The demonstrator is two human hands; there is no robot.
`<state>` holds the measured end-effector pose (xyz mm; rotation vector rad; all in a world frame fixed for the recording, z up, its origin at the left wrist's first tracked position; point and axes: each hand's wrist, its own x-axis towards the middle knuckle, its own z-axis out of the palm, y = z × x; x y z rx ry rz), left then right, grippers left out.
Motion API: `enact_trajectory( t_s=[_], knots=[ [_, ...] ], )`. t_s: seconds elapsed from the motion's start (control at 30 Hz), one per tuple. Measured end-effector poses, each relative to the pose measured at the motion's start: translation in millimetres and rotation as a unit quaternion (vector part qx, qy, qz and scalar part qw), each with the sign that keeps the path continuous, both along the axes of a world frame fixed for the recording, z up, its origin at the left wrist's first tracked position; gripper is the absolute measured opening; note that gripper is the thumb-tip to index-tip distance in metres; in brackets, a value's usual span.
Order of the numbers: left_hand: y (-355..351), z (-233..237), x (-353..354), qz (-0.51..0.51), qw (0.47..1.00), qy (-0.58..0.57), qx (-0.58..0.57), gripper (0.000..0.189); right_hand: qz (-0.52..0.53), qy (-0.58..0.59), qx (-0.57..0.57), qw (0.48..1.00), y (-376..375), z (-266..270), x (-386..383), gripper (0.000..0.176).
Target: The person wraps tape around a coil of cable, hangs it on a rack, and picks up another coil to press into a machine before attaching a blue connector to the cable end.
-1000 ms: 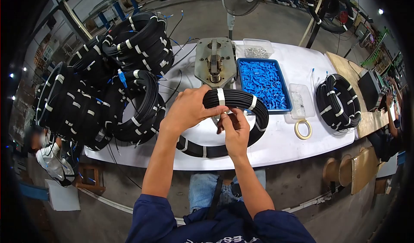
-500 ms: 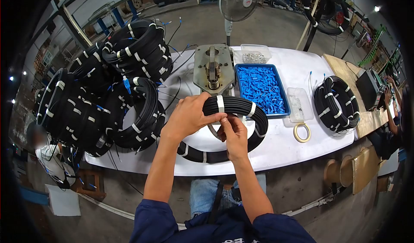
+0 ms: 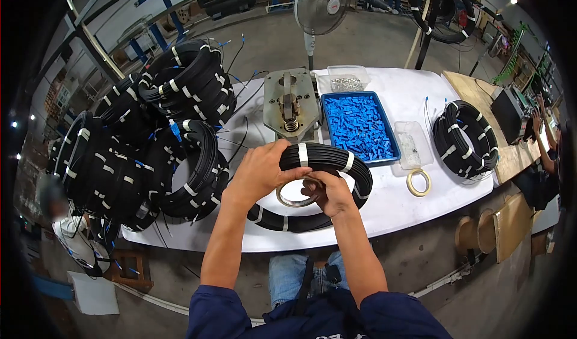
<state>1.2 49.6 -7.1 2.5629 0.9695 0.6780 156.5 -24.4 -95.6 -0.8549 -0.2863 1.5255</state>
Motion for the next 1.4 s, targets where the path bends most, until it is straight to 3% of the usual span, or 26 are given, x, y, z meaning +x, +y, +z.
enact_trajectory(
  t_s=[0.17,0.2,0.27,0.4,0.53,0.6,0.67,0.73,0.77,0.93,1.0,1.07,1.13,1.17,1.27,1.33,1.4],
  knots=[
    [-6.4,-4.5,1.7,-0.01,0.999,0.008,0.052,0.056,0.042,0.028,0.011,0.999,10.7,-15.8,-2.6,0.011],
    [-11.9,-0.8,4.2,-0.023,0.999,0.003,0.047,0.056,0.046,-0.002,0.067,0.997,17.0,-12.3,-7.2,0.009],
    [-14.6,-1.2,6.7,-0.013,0.998,0.009,0.067,0.057,-0.032,-0.031,0.044,0.998,9.5,-3.9,-9.3,0.007],
    [-11.5,2.2,6.6,0.037,0.999,0.015,0.024,0.06,0.002,-0.197,0.028,0.98,-3.3,-23.1,8.3,0.019],
    [-7.4,-2.6,0.5,0.058,0.998,0.014,0.002,0.067,-0.048,-0.443,0.0,0.895,-7.7,-50.5,-2.6,0.02],
    [-9.4,-4.7,0.3,0.059,0.997,0.023,0.037,0.067,-0.065,-0.561,0.031,0.825,-3.5,-65.9,-15.2,0.017],
    [-12.6,-3.7,2.3,0.048,0.998,0.0,0.037,0.068,-0.068,-0.691,0.063,0.717,4.7,-90.8,-28.0,0.017],
    [-14.0,-0.1,5.0,0.03,0.999,0.025,0.037,0.054,-0.011,-0.732,0.032,0.68,14.1,-113.4,-40.1,0.015],
    [-13.0,-1.3,7.6,0.025,0.999,0.002,0.021,0.037,0.002,-0.738,0.047,0.674,16.8,-128.1,-41.9,0.02],
    [-0.7,-12.9,6.4,0.01,0.998,0.01,0.058,0.029,0.042,-0.738,0.043,0.672,18.4,-145.8,-42.4,0.043],
    [-0.8,-14.9,7.3,0.014,0.998,-0.003,0.061,0.029,0.026,-0.71,0.053,0.702,8.1,-137.3,-38.9,0.051],
    [-2.0,-15.8,7.5,0.02,0.998,-0.006,0.066,0.03,0.0,-0.71,0.076,0.7,-2.0,-114.3,-34.7,0.047],
    [-3.8,-12.7,8.9,0.029,0.997,-0.01,0.068,0.03,-0.008,-0.644,0.139,0.753,-13.5,-95.7,-26.5,0.039],
    [-7.8,-7.2,10.0,0.032,0.998,-0.018,0.054,0.032,-0.038,-0.63,0.183,0.754,-23.0,-68.2,-24.4,0.026],
    [-12.5,-5.4,12.7,0.045,0.998,-0.016,0.038,0.037,-0.014,-0.599,0.163,0.784,-46.3,-3.7,-12.4,0.018],
    [-14.3,-4.8,13.1,0.058,0.997,-0.008,0.041,0.039,-0.124,-0.574,0.267,0.764,-50.4,-2.5,-3.5,0.017],
    [-16.7,-5.2,13.9,0.084,0.995,0.006,0.057,0.04,-0.208,-0.577,0.282,0.738,-65.8,9.8,10.3,0.016]
  ],
)
